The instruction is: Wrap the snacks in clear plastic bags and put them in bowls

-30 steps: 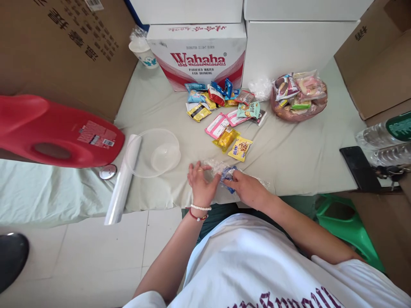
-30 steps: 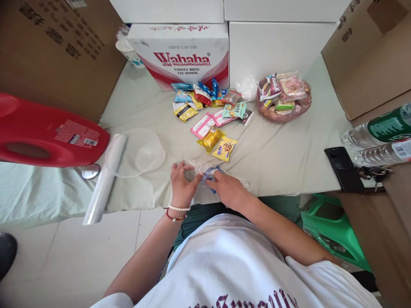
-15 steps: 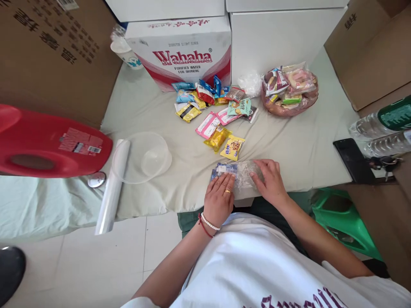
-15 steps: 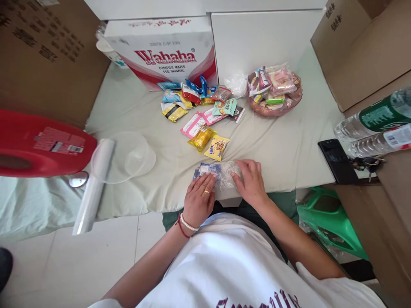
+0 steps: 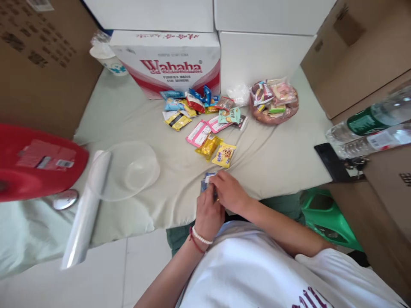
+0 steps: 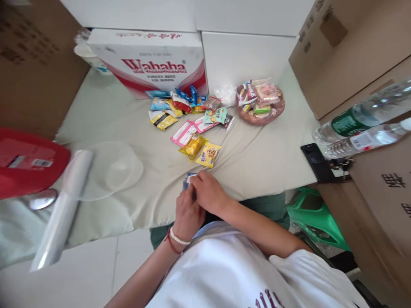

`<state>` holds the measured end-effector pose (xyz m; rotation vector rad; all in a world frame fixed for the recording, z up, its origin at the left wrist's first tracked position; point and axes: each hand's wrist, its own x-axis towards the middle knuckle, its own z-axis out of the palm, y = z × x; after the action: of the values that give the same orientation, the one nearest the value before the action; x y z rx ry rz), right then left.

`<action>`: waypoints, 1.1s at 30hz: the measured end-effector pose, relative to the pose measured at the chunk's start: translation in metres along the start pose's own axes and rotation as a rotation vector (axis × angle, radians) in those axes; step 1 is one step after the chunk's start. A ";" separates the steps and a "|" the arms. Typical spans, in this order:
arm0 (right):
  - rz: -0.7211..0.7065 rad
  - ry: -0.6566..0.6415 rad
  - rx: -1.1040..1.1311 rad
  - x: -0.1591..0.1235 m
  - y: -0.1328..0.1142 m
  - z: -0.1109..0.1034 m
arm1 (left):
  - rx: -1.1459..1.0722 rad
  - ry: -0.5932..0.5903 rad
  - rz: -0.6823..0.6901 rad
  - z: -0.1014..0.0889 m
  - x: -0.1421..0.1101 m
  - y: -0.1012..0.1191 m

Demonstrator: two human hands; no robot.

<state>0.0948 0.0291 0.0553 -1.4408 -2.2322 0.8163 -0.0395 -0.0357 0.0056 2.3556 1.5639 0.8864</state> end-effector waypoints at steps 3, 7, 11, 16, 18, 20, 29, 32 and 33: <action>-0.042 0.032 -0.079 0.009 -0.004 0.008 | -0.162 -0.008 0.047 -0.022 -0.012 -0.011; -0.043 0.107 -0.244 0.008 -0.010 0.017 | -0.097 0.141 -0.007 -0.050 -0.027 -0.032; -0.014 0.112 -0.336 0.012 -0.016 0.029 | 0.035 0.311 -0.148 -0.054 -0.020 -0.050; 0.002 0.121 -0.195 0.007 -0.002 0.005 | 0.027 0.309 -0.142 -0.037 0.002 -0.061; 0.054 0.161 -0.005 -0.001 0.020 -0.028 | 0.067 0.285 -0.080 -0.031 0.006 -0.064; 0.129 0.242 0.176 -0.006 0.053 -0.074 | 0.119 0.263 0.009 -0.027 0.006 -0.065; 0.183 0.774 -0.277 0.074 0.185 -0.215 | 0.244 0.248 0.091 -0.023 0.005 -0.063; 0.228 0.714 -0.438 0.092 0.188 -0.210 | 0.254 0.257 0.095 -0.024 0.006 -0.062; 0.242 0.681 -0.480 0.093 0.186 -0.209 | 0.254 0.256 0.096 -0.024 0.006 -0.061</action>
<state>0.3076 0.2286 0.0961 -1.8643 -1.7905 -0.1849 -0.0991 -0.0081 -0.0002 2.5960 1.7655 1.1079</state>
